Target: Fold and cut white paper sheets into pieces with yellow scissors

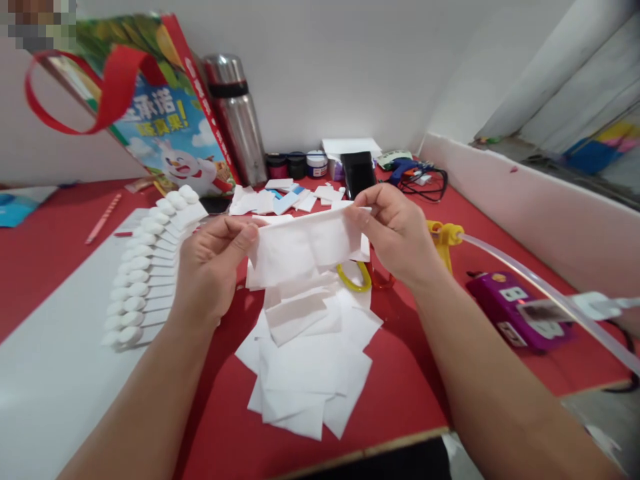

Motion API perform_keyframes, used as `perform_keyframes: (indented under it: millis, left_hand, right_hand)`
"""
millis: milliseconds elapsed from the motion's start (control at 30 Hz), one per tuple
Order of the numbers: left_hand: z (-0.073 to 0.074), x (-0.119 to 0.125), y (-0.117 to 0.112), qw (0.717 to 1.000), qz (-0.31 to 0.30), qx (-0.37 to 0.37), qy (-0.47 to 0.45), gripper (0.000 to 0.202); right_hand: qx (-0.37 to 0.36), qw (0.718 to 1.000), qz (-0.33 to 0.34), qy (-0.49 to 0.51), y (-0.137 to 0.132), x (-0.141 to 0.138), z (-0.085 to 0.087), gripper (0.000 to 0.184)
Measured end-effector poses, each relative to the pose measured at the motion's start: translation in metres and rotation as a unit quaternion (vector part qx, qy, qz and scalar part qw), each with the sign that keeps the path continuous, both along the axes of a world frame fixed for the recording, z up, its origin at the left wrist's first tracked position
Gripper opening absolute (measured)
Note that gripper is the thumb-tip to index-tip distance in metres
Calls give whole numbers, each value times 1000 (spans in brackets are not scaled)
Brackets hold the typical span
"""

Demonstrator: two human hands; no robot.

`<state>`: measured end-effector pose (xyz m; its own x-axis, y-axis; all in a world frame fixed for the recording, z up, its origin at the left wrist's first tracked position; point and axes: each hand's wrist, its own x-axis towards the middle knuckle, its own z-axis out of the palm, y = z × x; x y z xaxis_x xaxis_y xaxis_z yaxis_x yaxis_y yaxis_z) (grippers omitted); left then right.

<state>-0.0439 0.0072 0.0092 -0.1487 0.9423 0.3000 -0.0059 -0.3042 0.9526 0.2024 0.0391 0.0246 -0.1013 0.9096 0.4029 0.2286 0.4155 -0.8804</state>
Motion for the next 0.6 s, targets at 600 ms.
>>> perform_keyframes:
  millis: [600]
  left_hand:
    - [2,5,2,980,-57,-166,-93,10]
  right_hand:
    - [24,990,-19,-138,-5,-3,1,9]
